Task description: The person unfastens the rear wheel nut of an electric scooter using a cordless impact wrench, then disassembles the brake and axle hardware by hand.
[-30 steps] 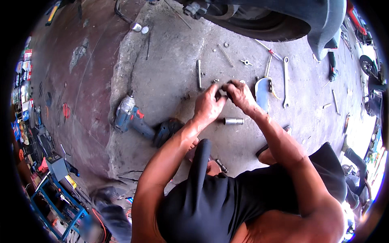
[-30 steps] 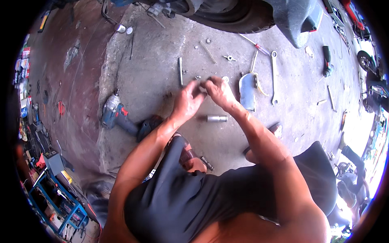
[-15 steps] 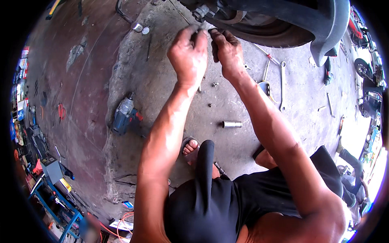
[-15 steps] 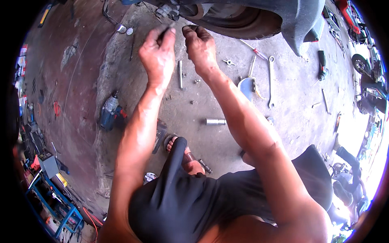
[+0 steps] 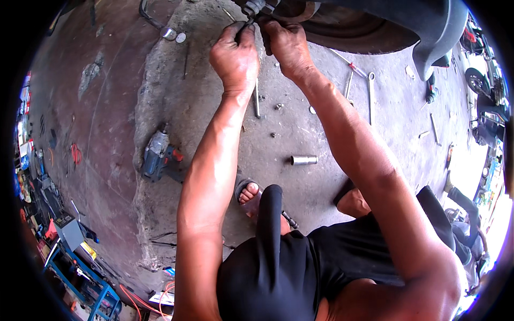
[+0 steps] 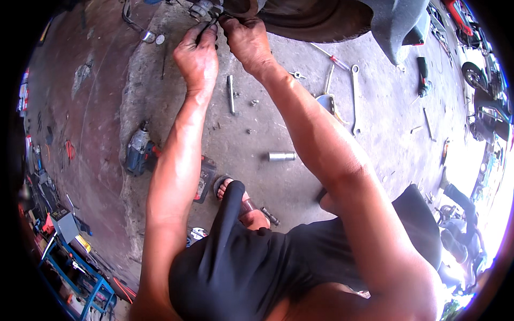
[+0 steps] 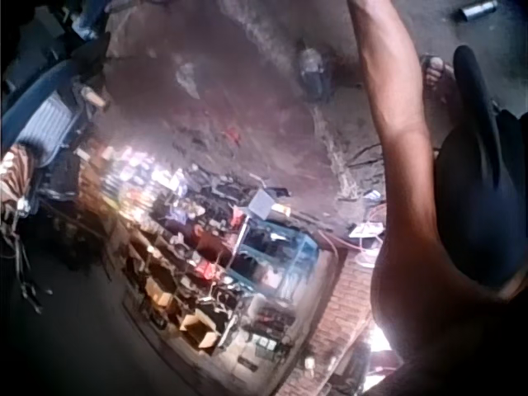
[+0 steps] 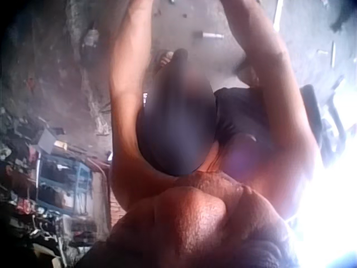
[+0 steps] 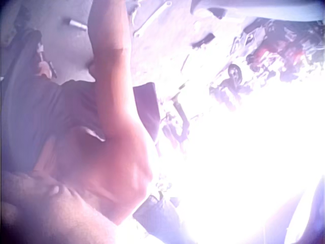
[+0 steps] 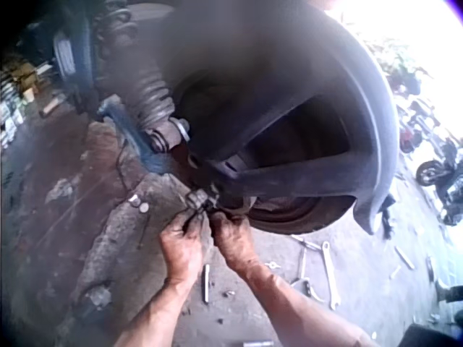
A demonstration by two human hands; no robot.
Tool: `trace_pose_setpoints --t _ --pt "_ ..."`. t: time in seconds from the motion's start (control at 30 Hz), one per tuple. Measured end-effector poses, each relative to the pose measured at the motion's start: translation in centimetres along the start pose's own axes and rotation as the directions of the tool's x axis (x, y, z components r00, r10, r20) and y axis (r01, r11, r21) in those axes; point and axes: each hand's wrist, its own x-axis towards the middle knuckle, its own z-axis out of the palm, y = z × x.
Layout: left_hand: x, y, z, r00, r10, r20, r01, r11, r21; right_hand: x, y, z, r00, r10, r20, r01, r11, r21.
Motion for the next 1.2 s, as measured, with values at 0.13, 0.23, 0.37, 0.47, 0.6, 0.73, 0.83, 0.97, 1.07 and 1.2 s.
trace_pose_setpoints --t 0.13,0.23,0.37,0.47,0.6,0.73,0.83,0.97,1.07,1.2 --pt "0.1 -0.4 -0.1 1.0 0.013 0.009 -0.014 0.998 0.061 -0.1 0.1 -0.2 1.0 -0.01 -0.015 0.01 1.0 -0.024" --pt "0.2 -0.3 0.2 0.999 0.016 -0.03 -0.016 1.0 -0.012 -0.1 0.1 -0.2 0.999 -0.026 -0.019 0.026 1.0 -0.007" --pt "0.6 -0.2 0.6 0.997 -0.068 0.027 0.069 0.996 -0.054 0.2 0.6 -0.5 0.999 -0.036 -0.009 0.036 0.999 -0.005" --pt "1.0 -0.3 0.6 0.994 -0.093 0.058 0.098 0.991 -0.091 0.2 0.5 -0.4 0.999 -0.043 -0.007 0.043 0.999 -0.002" --pt "1.5 -1.2 0.1 0.993 -0.082 0.081 0.089 0.993 -0.082 0.3 0.6 -0.6 1.0 0.009 -0.002 -0.009 0.999 0.031" --pt "1.4 -0.1 -0.4 0.981 -0.125 0.147 0.128 0.992 -0.012 0.2 0.5 -0.4 0.999 -0.026 -0.023 0.025 0.999 -0.028" --pt "1.4 -0.1 -0.6 0.958 -0.238 0.163 0.248 0.967 -0.048 0.1 0.1 -0.5 1.0 -0.018 -0.016 0.017 0.997 -0.074" --pt "1.7 -0.2 -0.4 0.988 -0.068 0.14 0.072 0.997 -0.021 0.4 0.6 -0.5 0.998 -0.062 -0.026 0.062 0.998 -0.031" --pt "1.7 0.5 -0.7 0.987 -0.022 0.158 0.009 0.997 0.081 0.4 0.8 -0.2 0.995 -0.092 -0.041 0.09 0.995 -0.049" --pt "1.7 0.4 -0.2 0.987 -0.001 0.158 -0.016 0.994 0.107 0.4 0.9 -0.4 0.994 -0.086 -0.06 0.083 0.995 -0.054"
